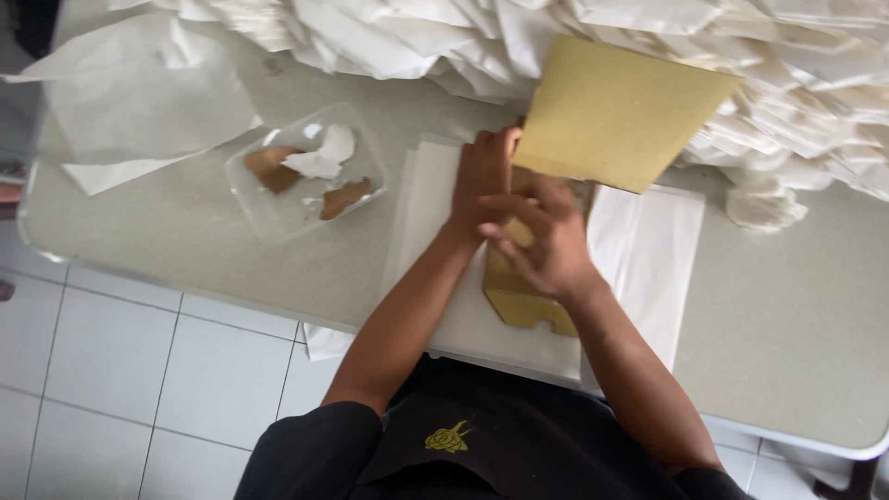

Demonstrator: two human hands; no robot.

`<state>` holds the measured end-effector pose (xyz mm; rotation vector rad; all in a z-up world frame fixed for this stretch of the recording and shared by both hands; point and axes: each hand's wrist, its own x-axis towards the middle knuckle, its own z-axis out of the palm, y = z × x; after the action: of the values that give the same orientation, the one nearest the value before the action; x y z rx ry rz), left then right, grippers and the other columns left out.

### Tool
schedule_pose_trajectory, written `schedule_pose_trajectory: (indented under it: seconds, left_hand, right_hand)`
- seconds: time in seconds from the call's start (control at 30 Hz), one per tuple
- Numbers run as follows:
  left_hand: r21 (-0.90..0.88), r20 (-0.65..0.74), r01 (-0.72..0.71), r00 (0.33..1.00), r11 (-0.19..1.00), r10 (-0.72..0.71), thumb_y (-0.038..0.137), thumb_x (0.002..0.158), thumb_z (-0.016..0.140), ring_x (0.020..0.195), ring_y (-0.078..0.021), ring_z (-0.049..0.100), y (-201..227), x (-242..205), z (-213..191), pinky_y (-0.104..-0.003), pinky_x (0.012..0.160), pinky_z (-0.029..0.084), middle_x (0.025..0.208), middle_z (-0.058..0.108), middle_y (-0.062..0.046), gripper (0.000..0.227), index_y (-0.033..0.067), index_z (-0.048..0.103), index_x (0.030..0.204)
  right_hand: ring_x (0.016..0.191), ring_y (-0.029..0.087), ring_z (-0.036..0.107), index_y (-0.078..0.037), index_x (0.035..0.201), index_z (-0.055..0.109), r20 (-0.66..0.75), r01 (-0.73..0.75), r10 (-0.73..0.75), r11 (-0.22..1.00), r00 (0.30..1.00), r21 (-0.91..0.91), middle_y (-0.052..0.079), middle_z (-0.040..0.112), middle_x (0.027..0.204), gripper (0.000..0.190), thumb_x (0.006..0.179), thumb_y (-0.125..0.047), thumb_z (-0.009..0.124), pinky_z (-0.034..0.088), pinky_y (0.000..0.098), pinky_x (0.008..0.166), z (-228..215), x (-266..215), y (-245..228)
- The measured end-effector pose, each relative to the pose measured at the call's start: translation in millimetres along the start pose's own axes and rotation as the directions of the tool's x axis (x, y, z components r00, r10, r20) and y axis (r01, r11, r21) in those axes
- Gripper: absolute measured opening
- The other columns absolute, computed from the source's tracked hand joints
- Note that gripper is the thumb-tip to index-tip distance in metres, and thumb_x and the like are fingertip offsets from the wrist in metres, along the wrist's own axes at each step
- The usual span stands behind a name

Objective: The person repeatedly places white paper sheets into a yellow cardboard folder, folds the paper over the folder, and smooths the crease. The person continues this process with multiple sheets, stacking them on the table.

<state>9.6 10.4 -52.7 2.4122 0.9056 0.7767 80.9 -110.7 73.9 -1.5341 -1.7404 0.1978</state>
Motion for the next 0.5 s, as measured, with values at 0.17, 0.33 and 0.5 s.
schedule_pose_trajectory:
  seconds: [0.17, 0.33, 0.5]
  left_hand:
    - [0.009, -0.049, 0.053, 0.997, 0.999, -0.052, 0.041, 0.065, 0.090, 0.101, -0.0323, 0.064, 20.4, 1.6, -17.6, -0.047, 0.083, 0.051, 0.101, 0.066, -0.011, 0.080, 0.0114, 0.051, 0.128]
    - [-0.007, 0.030, 0.062, 0.998, 0.998, -0.062, 0.039, 0.075, 0.084, 0.108, -0.0293, 0.062, 22.0, 2.9, -25.6, -0.046, 0.085, 0.050, 0.108, 0.068, -0.009, 0.069, 0.0112, 0.049, 0.127]
    - [-0.005, 0.022, 0.059, 0.998, 0.998, -0.059, 0.041, 0.076, 0.082, 0.107, -0.0281, 0.062, 19.0, 1.5, -18.6, -0.045, 0.085, 0.049, 0.111, 0.067, -0.009, 0.069, 0.0103, 0.050, 0.129]
  right_hand:
    - [0.094, 0.033, 0.056, -0.012, 0.121, 0.071, 0.192, 0.124, -0.118, 0.992, 0.974, -0.018, 0.012, 0.054, 0.103, 0.037, 0.098, -0.041, 0.067, 0.045, 0.0424, 0.080, 58.4, 75.1, -56.3]
    - [0.137, 0.041, 0.037, -0.015, 0.138, 0.065, 0.336, 0.054, 0.030, 0.970, 0.941, -0.238, 0.020, 0.035, 0.150, 0.057, 0.100, -0.057, 0.060, 0.037, 0.0456, 0.101, 119.7, 107.9, -57.2]
    - [0.145, 0.041, 0.036, -0.022, 0.134, 0.071, 0.350, 0.082, 0.074, 0.908, 0.934, -0.410, 0.019, 0.029, 0.163, 0.062, 0.104, -0.066, 0.040, 0.032, 0.0505, 0.110, 140.1, 116.0, -53.2]
